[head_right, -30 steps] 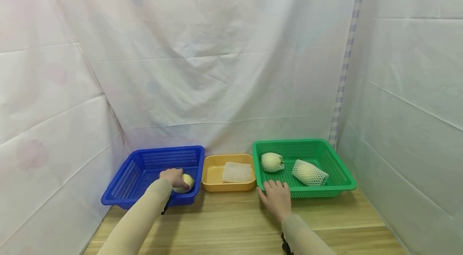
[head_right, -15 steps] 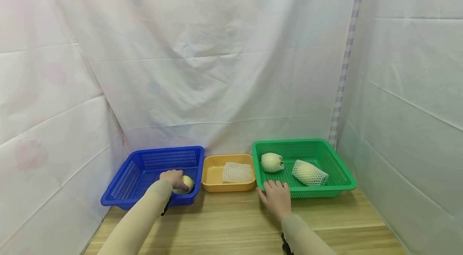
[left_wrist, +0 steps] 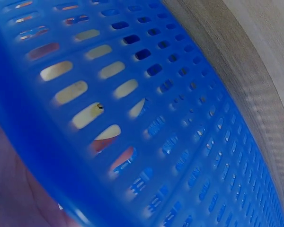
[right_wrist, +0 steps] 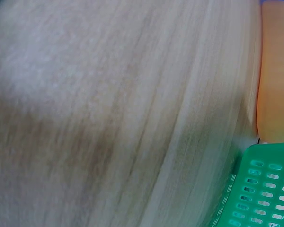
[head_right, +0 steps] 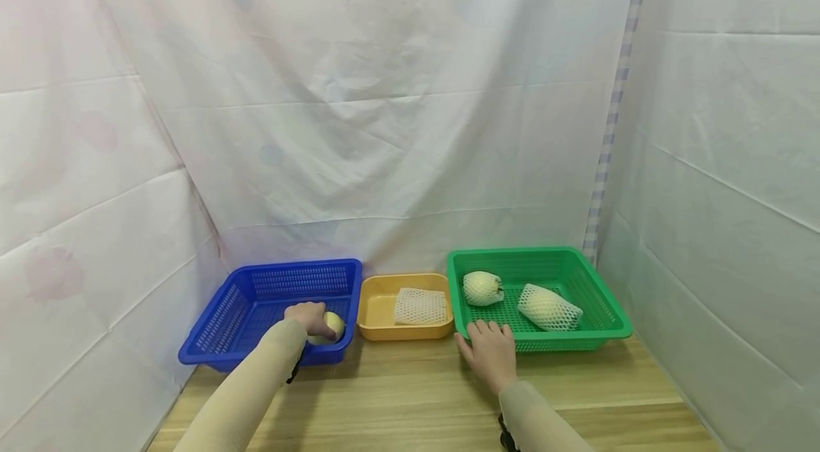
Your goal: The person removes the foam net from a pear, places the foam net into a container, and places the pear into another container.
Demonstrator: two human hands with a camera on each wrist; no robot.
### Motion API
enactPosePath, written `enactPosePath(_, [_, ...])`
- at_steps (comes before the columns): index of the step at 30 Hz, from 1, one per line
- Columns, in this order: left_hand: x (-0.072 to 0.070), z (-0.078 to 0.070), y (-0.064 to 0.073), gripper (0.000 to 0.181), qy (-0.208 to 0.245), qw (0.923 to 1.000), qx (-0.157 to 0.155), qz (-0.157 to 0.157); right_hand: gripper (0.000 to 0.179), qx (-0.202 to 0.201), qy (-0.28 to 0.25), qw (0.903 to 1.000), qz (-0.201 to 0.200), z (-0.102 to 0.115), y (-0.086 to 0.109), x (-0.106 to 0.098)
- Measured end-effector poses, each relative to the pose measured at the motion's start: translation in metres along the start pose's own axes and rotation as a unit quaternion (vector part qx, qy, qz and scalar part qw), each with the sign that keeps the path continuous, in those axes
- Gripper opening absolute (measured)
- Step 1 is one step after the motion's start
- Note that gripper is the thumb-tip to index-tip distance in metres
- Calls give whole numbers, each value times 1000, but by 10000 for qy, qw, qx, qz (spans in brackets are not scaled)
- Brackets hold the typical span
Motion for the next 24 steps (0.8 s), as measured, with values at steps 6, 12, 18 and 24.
enactPosePath(6, [-2,-1,3,52,77,10000,13,41,30,28,-8,10000,30,1,0,0])
enactPosePath(12, [3,1,1,54,263,9996,-13,40,31,45,-3,10000,28,1,1,0])
enactPosePath(18, [1,1,3,50,369,9993,0,59,31,59,-24,10000,2,0,2,0])
enactPosePath(24, [-3,-3,5,47,446,9990,24,79,32,46,-8,10000,13,0,2,1])
Point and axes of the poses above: each hand's wrist, its own y-axis away from the middle knuckle, its own x-axis out of the palm, z = x × y, the point moved 2 cm from there along -y, towards the middle knuckle, and after that the axes turned 7 degrees about -z, right-handed, at the moved point
